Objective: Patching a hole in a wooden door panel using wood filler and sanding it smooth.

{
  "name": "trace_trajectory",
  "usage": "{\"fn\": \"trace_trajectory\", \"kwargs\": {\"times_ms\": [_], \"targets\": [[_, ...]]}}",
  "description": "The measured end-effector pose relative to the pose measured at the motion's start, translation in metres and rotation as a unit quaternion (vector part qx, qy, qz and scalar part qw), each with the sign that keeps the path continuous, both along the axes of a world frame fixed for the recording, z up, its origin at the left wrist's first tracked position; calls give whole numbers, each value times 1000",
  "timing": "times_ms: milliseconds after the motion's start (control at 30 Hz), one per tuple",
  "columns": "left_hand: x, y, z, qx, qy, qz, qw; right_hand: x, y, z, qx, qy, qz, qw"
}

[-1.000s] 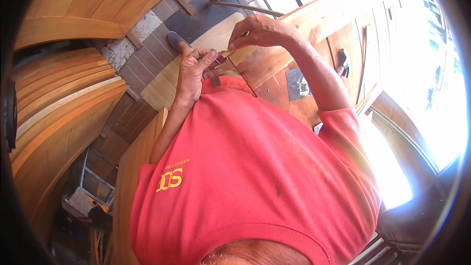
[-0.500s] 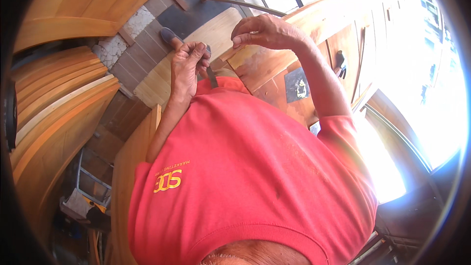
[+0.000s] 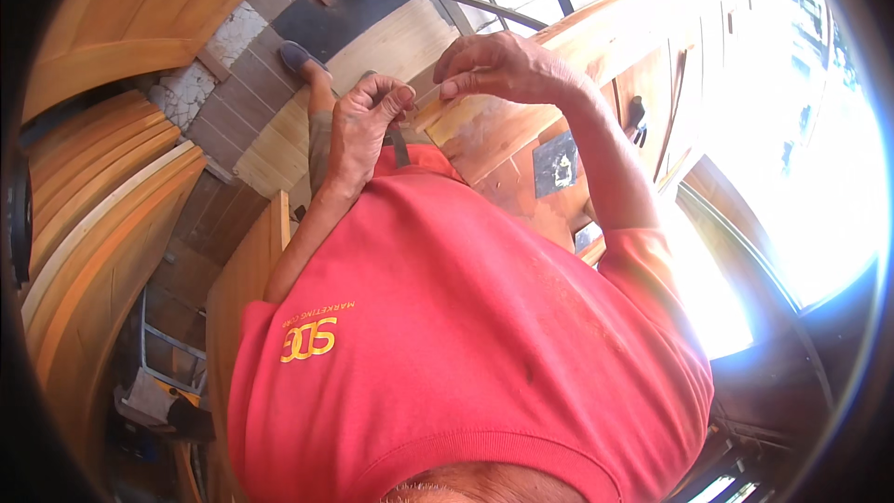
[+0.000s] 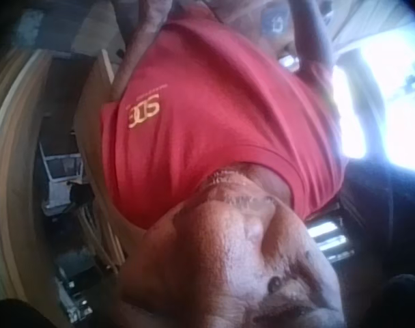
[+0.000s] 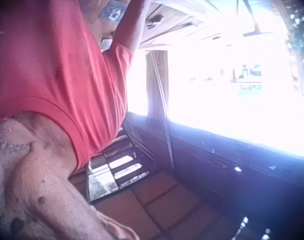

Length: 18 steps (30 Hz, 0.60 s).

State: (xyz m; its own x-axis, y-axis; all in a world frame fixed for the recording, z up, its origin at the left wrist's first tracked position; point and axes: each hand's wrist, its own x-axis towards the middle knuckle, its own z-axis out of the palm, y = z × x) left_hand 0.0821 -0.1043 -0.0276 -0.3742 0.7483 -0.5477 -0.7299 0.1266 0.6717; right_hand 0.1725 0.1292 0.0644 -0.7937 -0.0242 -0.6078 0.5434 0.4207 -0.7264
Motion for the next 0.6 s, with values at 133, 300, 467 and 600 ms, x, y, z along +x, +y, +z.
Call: {"fn": "trace_trajectory", "kwargs": {"times_ms": [133, 300, 467, 600], "targets": [[-1, 2, -1, 11, -47, 12, 999, -4, -2, 5, 1, 11, 29, 1000], [0, 5, -4, 34, -44, -8, 998, -5, -3, 6, 1, 14, 27, 1000], [2, 7, -6, 36, -40, -20, 998, -6, -2, 4, 3, 10, 26, 1000], [4, 7, -9, 32, -45, -22, 998, -6, -3, 4, 3, -3, 18, 1000]]}}
